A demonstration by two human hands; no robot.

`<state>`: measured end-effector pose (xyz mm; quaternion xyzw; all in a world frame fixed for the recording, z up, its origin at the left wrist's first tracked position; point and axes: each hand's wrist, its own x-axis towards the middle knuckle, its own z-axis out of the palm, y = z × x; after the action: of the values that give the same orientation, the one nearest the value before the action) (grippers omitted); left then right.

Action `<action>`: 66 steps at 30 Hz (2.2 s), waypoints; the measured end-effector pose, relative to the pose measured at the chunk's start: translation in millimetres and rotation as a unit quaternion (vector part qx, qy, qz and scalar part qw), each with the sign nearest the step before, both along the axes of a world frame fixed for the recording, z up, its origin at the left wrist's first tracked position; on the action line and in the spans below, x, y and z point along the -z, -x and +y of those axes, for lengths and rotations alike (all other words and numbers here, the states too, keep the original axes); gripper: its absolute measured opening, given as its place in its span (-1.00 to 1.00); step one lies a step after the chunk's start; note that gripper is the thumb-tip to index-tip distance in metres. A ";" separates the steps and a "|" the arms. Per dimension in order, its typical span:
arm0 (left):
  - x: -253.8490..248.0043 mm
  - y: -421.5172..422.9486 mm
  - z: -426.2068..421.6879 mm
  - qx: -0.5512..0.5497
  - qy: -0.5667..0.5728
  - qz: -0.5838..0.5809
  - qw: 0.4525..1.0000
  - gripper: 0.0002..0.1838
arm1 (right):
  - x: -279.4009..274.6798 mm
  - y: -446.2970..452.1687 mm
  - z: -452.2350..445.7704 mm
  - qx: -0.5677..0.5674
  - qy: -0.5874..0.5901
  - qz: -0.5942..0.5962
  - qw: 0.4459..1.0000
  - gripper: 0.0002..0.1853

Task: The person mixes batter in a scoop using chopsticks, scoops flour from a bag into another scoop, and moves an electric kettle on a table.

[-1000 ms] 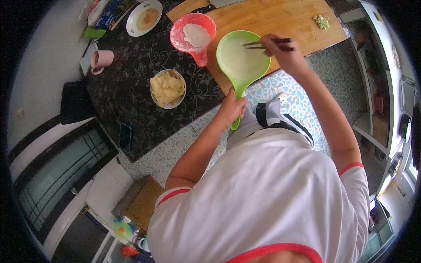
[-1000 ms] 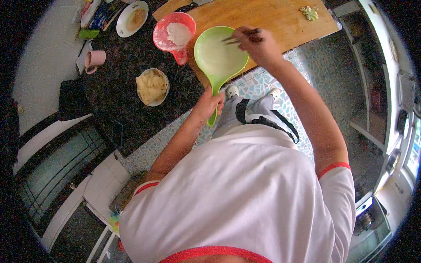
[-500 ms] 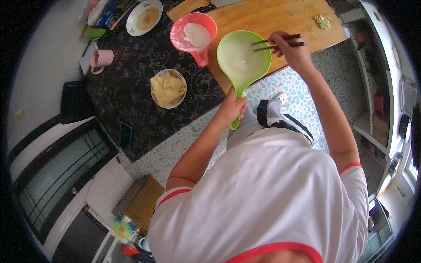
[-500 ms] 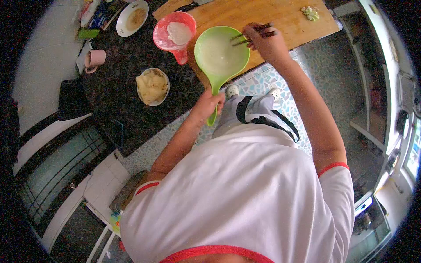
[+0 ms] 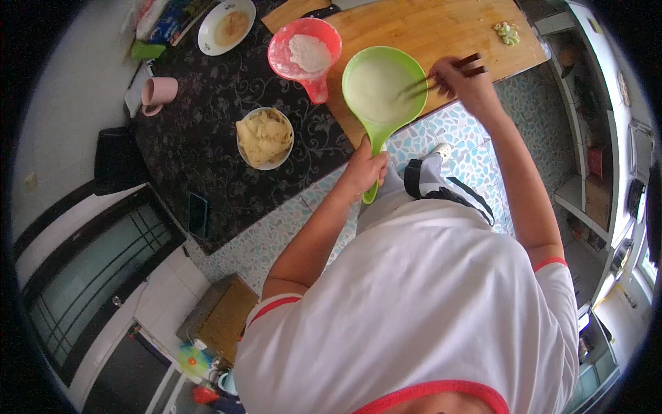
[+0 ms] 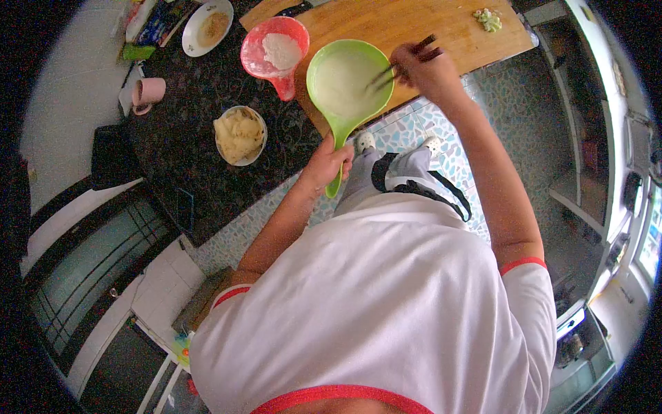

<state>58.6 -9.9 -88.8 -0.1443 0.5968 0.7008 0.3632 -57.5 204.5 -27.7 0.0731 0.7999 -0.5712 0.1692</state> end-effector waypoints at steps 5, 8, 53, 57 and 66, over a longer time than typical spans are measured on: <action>-2.3 3.2 0.8 0.010 0.013 0.006 1.000 -0.65 | 7.1 -14.6 -29.3 -0.093 0.056 0.077 0.991 -0.74; -2.3 0.6 -0.3 0.008 0.014 0.003 1.000 -0.65 | 3.7 -5.8 -3.2 -0.035 -0.013 -0.017 0.999 -0.74; -3.7 2.6 -0.2 0.018 0.007 0.005 1.000 -0.60 | 18.1 -5.3 -18.3 0.005 0.064 0.131 0.989 -0.72; -4.5 1.3 -2.3 0.006 0.001 0.000 1.000 -0.58 | -2.0 -17.4 -23.2 -0.084 0.020 0.038 0.996 -0.74; -5.5 2.3 -3.3 0.010 0.002 -0.006 1.000 -0.65 | 5.3 -9.7 -8.2 -0.046 0.017 0.001 0.999 -0.77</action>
<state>56.3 -13.2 -83.3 -0.1434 0.5977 0.6951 0.3729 -47.8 196.3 -33.0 0.0328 0.7925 -0.5767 0.1955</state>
